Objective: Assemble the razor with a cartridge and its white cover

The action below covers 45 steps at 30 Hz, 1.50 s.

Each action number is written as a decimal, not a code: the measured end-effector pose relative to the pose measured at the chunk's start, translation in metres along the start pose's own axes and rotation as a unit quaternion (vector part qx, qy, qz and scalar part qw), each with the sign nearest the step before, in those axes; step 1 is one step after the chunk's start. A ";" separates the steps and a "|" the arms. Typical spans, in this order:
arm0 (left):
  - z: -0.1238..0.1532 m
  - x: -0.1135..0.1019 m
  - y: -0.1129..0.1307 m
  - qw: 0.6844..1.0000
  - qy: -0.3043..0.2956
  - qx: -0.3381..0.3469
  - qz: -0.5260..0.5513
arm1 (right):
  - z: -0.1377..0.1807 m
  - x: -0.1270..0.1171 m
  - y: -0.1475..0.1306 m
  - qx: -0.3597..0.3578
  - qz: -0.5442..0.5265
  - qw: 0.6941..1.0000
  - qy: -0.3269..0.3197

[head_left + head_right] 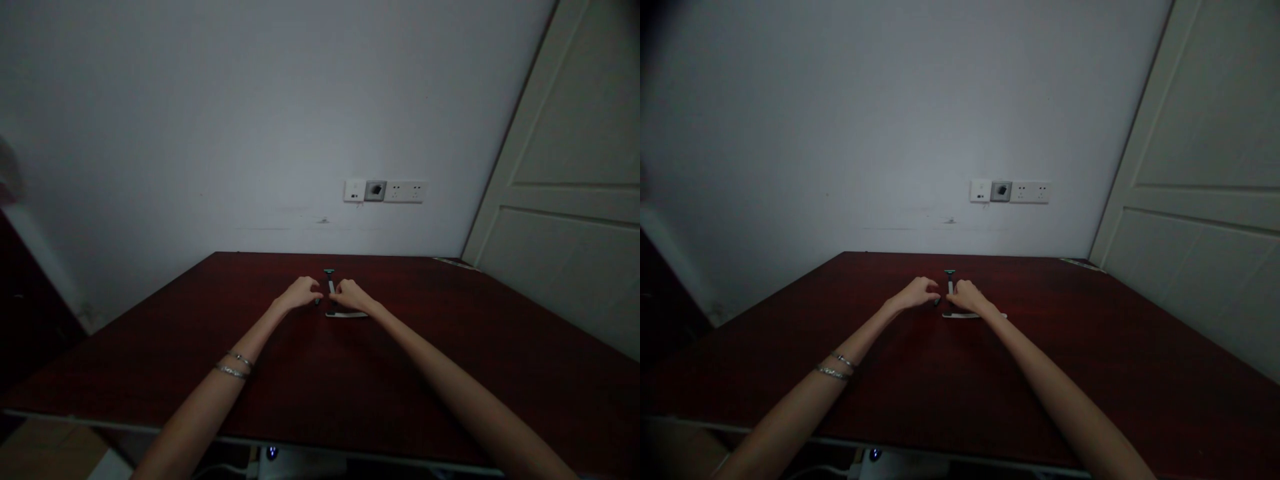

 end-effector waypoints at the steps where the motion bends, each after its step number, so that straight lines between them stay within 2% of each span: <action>1: 0.002 0.002 -0.003 1.000 -0.019 0.008 -0.022 | -0.002 0.003 0.002 0.003 0.004 1.000 -0.005; 4: 0.004 0.010 -0.011 0.995 -0.066 0.024 -0.077 | -0.008 0.011 0.006 0.009 0.012 1.000 -0.016; 8: -0.001 0.019 -0.018 0.988 -0.092 0.025 -0.123 | -0.012 0.017 0.010 0.017 0.024 0.999 -0.026; 14: -0.012 0.030 -0.025 0.983 -0.128 0.035 -0.130 | -0.008 0.018 0.011 0.028 0.025 0.999 -0.023; 18: -0.014 0.031 -0.031 0.984 -0.128 0.032 -0.122 | -0.006 0.015 0.010 0.022 -0.001 1.000 -0.002; 22: -0.013 0.024 -0.026 0.989 -0.084 0.048 -0.112 | -0.006 0.003 0.014 0.009 -0.068 0.997 0.029; 26: -0.012 0.015 -0.002 0.986 -0.022 0.120 -0.110 | -0.005 -0.010 0.022 0.003 -0.180 0.983 0.049; 32: -0.010 0.009 0.038 0.968 0.052 0.205 -0.132 | -0.005 -0.009 0.037 0.035 -0.354 0.934 0.032; 36: -0.008 0.010 0.051 0.959 0.065 0.227 -0.155 | -0.003 -0.008 0.039 0.050 -0.429 0.901 0.037; 41: -0.013 0.010 0.047 0.970 0.075 0.207 -0.101 | 0.001 -0.013 0.040 0.070 -0.484 0.871 0.053; 45: -0.027 0.008 0.023 0.989 0.109 0.088 0.041 | 0.001 -0.016 0.045 0.090 -0.514 0.850 0.074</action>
Point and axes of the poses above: each hand's wrist, its own z-axis away from the middle knuckle, its own x-axis out of the palm, y = z × x, the point moved 7 cm from there along -z, towards the middle knuckle, and after that the axes turned 2 degrees about y, right-handed, at the moved point
